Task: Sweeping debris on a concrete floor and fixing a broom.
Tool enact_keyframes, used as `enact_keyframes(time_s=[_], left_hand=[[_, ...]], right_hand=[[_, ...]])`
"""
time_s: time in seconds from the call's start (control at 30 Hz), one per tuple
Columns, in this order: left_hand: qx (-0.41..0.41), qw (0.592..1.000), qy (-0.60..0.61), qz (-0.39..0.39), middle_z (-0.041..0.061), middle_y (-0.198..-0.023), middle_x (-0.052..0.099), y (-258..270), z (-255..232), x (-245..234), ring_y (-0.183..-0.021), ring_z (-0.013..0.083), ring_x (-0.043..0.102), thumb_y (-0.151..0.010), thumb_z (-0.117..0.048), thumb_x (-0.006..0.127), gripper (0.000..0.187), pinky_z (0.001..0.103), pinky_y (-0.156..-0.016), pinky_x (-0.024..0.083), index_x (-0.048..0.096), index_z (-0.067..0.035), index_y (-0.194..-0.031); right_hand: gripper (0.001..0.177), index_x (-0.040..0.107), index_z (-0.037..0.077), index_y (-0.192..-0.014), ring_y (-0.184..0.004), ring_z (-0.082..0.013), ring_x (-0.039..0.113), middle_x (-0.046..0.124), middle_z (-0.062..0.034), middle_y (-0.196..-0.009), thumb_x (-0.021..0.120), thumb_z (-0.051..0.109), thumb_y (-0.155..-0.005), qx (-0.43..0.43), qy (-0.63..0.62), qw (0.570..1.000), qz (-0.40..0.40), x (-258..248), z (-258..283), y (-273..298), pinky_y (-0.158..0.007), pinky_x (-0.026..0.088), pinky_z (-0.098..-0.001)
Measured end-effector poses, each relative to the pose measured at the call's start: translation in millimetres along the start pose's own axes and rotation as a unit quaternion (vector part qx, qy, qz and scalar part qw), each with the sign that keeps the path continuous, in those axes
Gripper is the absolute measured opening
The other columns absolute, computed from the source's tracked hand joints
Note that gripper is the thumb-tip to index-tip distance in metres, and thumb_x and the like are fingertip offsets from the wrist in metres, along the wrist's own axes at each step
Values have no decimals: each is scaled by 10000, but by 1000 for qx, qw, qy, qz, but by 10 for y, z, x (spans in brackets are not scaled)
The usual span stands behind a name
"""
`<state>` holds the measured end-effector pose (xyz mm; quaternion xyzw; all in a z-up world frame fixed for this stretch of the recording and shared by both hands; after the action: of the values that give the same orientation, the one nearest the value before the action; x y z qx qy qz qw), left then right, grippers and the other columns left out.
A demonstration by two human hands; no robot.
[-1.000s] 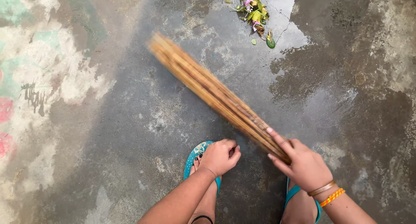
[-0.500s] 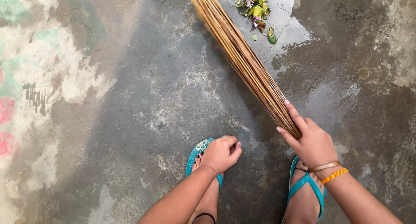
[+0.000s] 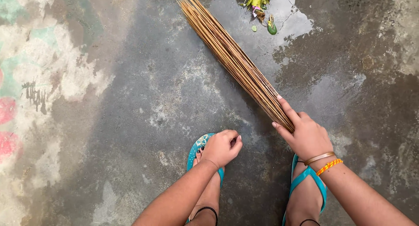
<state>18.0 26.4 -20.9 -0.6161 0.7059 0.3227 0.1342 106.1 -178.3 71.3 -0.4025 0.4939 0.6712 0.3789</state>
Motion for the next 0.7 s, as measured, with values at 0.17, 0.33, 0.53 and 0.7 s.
enact_keyframes(time_s=[0.17,0.33,0.53,0.7], left_hand=[[3,1000,-6,-2,110,-805,698,1,-10,-12,-749,323,695,-909,-268,608,242,445,-696,559,687,-64,-805],[3,1000,-13,1,116,-803,698,-11,19,32,-749,328,699,-904,-273,618,243,447,-699,559,689,-62,-805],[13,1000,-3,-10,116,-819,701,2,-32,-32,-756,332,694,-909,-262,606,235,446,-699,560,687,-63,-814],[13,1000,-6,-6,115,-820,708,0,2,-7,-760,327,701,-912,-266,603,239,445,-705,564,693,-64,-822]], right_hand=[[785,318,428,-1574,-818,-383,713,674,-145,-963,650,517,-868,-60,-46,997,0,-12,168,185,-694,590,-493],[760,344,403,-1560,-845,-378,715,661,-160,-937,649,511,-873,-183,-13,983,14,260,237,299,-702,597,-490],[803,295,468,-1595,-858,-405,703,670,-162,-973,665,532,-884,12,-3,1000,27,88,-64,132,-731,584,-512],[827,336,416,-1589,-845,-382,706,694,-147,-948,694,509,-849,-29,-75,996,-44,-30,-40,173,-732,576,-515]])
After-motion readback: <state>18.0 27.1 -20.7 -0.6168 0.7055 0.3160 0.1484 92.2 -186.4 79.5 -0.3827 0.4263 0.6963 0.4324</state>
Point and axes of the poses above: each hand's wrist, its own y-axis away from the middle knuckle, its own x-axis out of the palm, z = x × y, the point moved 5 cm from there along -y, towards the middle knuckle
